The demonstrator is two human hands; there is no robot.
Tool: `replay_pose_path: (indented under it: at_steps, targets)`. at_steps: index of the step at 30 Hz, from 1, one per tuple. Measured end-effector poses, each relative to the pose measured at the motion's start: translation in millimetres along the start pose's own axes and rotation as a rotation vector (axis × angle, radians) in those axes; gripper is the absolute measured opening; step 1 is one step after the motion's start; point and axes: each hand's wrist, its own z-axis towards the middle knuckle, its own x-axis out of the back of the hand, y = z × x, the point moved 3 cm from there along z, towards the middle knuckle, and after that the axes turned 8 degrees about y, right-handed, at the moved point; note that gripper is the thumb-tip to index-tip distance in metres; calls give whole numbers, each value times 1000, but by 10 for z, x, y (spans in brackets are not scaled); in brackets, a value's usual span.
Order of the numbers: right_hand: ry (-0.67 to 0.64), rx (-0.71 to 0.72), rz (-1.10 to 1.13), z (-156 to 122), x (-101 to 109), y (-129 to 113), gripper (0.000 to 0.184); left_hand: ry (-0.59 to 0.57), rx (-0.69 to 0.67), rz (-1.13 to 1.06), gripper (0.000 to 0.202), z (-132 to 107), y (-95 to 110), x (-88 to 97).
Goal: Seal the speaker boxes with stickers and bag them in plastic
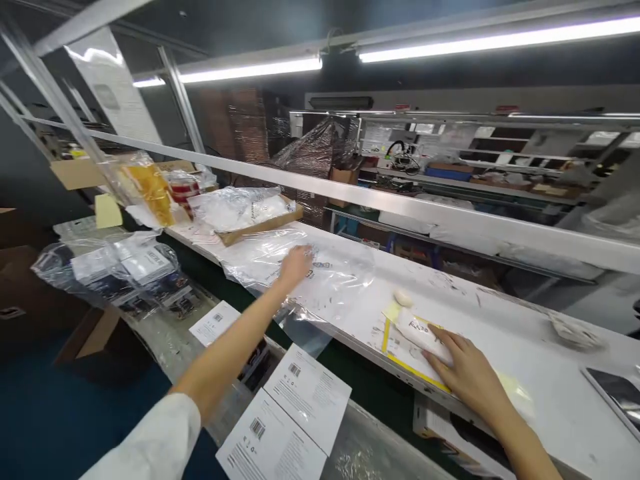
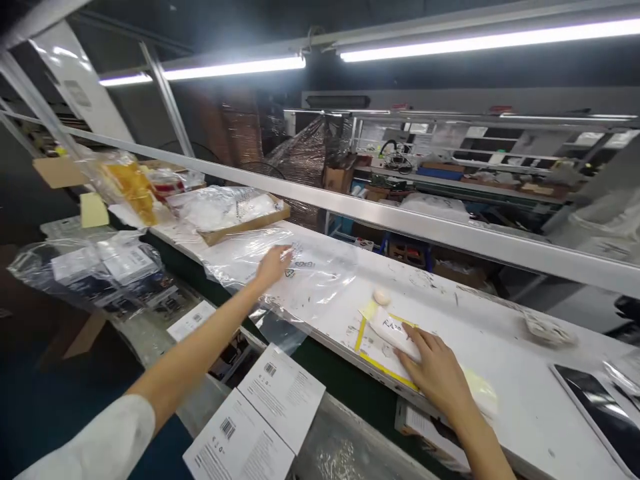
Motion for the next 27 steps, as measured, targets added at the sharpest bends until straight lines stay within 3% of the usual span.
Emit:
replay_pose_path:
  at_steps: [3, 5, 7, 9, 12, 15, 18, 20, 21, 23, 25, 27]
  targets:
    - [44, 13, -8, 9, -29, 97, 63, 100, 244, 140, 44, 301, -934, 537]
    - [72, 0, 10, 35, -31, 130, 62, 105, 321, 185, 34, 350, -1367, 729]
    - [132, -11, 35, 84, 12, 74, 61, 97, 314, 189, 20, 354, -1611, 806]
    - [226, -17, 57, 163, 110, -134, 55, 115, 253, 161, 16, 364, -1703, 841]
    - [276, -52, 149, 363, 271, -803, 42, 208, 101, 66, 19, 357, -1664, 955]
    - [220, 40, 276, 681, 363, -1862, 38, 259, -294, -155, 19, 140, -1460, 1187]
    - [177, 368, 276, 1043, 384, -3043, 56, 58, -789, -336, 19, -379, -1258, 1492]
    - [20, 556, 216, 1233, 316, -3693, 67, -93, -1012, -406, 22, -758, -1258, 1759]
    - [-112, 605, 195, 1293, 257, -3945, 63, -154, -1086, -443, 23, -912, -1310, 1905]
    - [-404, 580, 190, 1325, 122, -4304, 34, -252, -1139, -542, 25, -1105, -1514, 2177]
    - [-589, 429, 238, 1258, -2, -4526, 3, -353, -1000, -661, 18, -1143, -1811, 2334]
    - [-628, 257, 341, 1129, -120, -4699, 16, -557, -696, -824, 7, -1129, -2127, 2310]
